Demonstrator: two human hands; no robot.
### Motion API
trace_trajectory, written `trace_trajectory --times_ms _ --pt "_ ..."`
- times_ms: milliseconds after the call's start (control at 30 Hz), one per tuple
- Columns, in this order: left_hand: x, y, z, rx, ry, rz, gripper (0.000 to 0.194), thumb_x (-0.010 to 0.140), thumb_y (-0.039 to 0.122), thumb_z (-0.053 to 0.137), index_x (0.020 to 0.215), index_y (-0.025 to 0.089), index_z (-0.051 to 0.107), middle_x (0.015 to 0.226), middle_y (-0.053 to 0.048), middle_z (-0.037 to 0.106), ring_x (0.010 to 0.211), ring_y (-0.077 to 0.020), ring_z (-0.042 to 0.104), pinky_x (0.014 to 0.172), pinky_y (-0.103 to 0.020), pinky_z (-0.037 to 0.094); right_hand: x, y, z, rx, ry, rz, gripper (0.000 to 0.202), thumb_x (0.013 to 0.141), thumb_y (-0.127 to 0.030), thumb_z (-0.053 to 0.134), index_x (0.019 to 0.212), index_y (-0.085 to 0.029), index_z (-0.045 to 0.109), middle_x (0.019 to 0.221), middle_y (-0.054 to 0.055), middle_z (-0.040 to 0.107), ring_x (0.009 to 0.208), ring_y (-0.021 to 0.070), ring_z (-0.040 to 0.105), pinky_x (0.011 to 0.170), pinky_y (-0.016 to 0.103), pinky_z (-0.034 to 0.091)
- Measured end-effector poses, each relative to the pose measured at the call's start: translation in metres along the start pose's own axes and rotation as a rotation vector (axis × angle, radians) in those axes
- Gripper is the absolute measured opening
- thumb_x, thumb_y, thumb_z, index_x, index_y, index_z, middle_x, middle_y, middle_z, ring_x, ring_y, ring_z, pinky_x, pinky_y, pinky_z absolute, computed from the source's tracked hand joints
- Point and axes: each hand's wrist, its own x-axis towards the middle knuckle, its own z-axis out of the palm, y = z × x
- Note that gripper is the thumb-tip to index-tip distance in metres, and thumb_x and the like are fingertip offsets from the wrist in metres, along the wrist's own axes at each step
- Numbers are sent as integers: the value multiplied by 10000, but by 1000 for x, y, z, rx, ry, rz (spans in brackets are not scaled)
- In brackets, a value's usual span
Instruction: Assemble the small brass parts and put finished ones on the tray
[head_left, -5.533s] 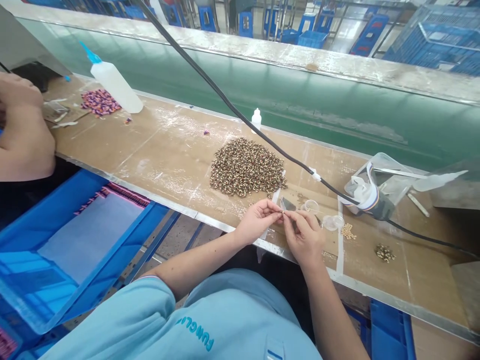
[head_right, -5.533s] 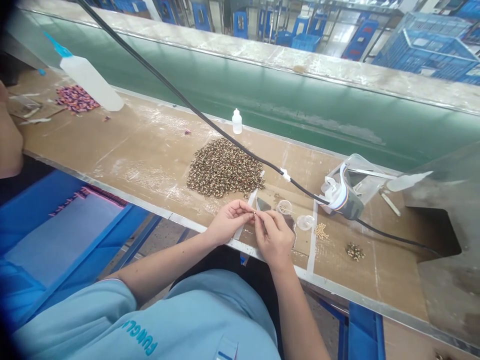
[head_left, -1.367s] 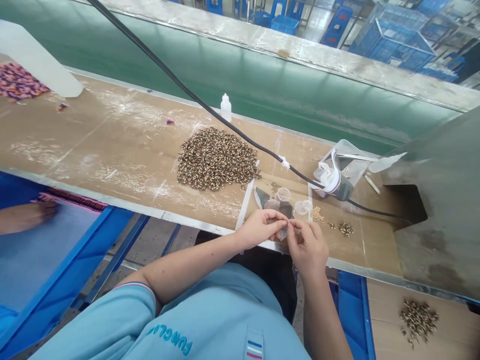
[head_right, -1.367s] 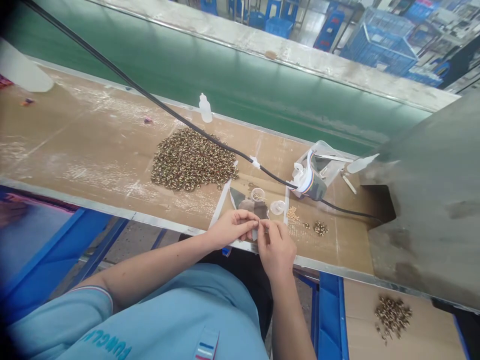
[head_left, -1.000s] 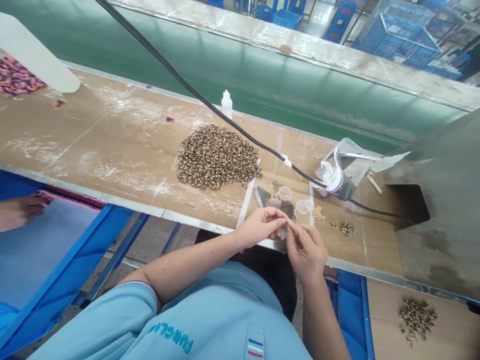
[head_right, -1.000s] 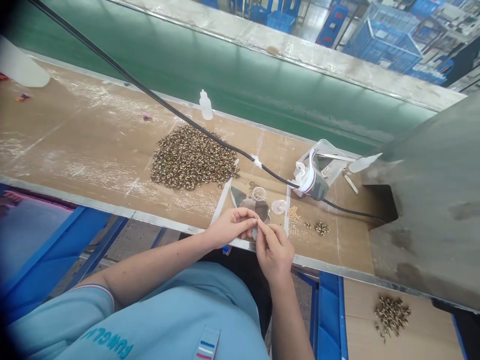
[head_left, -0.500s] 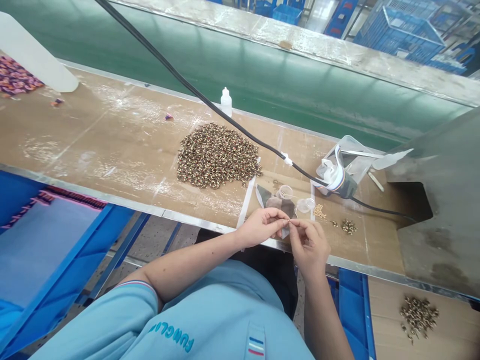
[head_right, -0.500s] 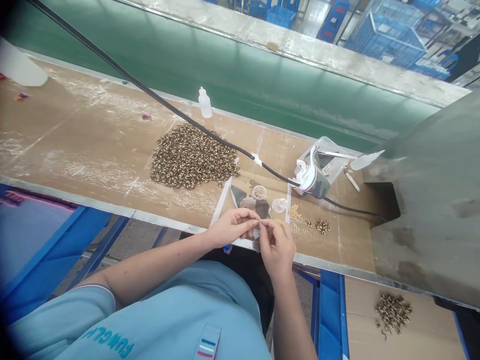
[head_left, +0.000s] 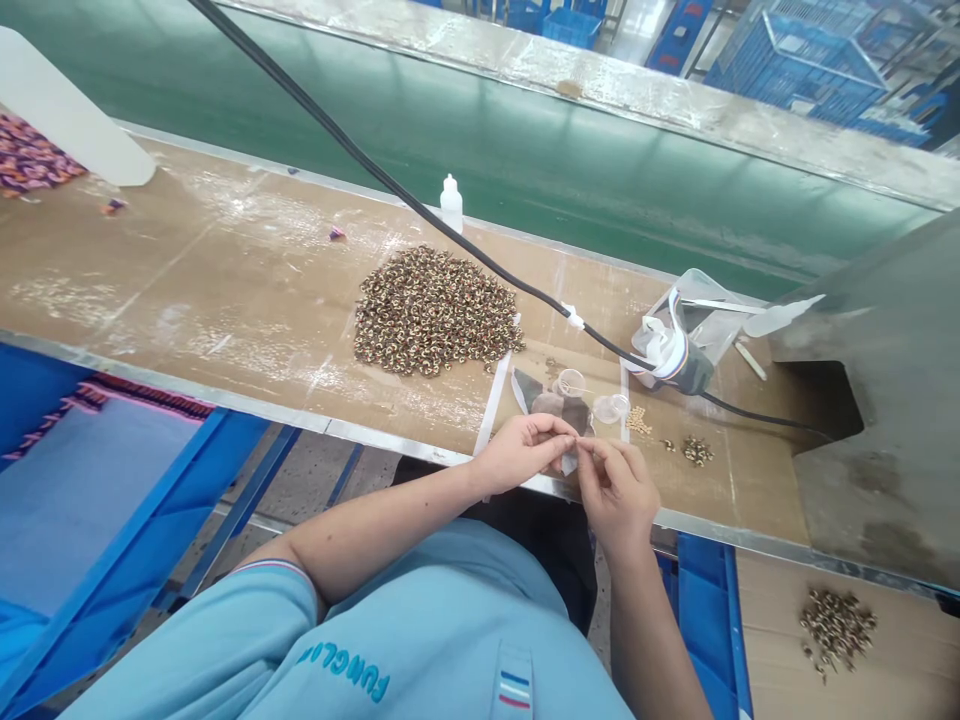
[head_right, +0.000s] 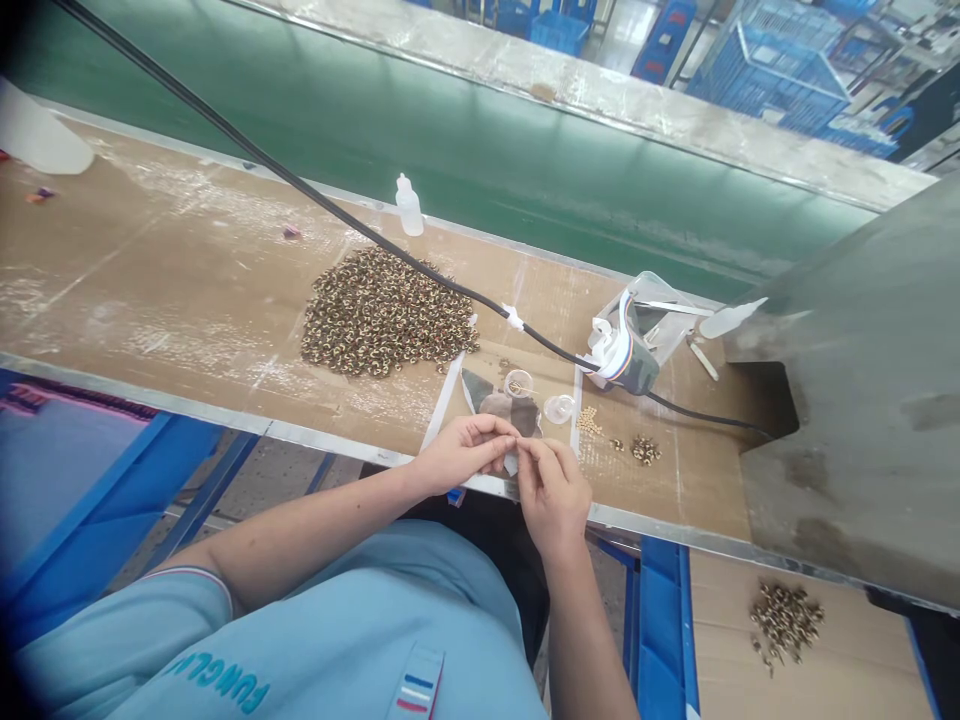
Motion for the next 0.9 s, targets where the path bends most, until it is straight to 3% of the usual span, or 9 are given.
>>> trace_trajectory --times_ms 200,467,900 --pt "1 -6 0 -23 19 32 303 681 359 713 828 109 626 595 26 557 507 -51 478 518 -192 393 0 -2 0 98 -9 94 173 886 -311 505 834 -212 637 809 22 656 590 108 568 576 253 483" --pt "1 -4 1 -50 25 4 279 671 317 725 823 99 640 618 18 574 507 -44 484 524 -185 422 -2 4 2 -6 -3 -74 118 903 -244 484 878 -223 597 826 27 641 774 135 606 671 255 499" --pt "0 -9 2 84 66 68 186 737 260 661 830 98 669 721 -23 618 574 -65 537 575 -194 480 -3 6 0 -42 15 -161 80 894 -197 510 912 -211 588 822 23 636 777 121 605 673 222 491"
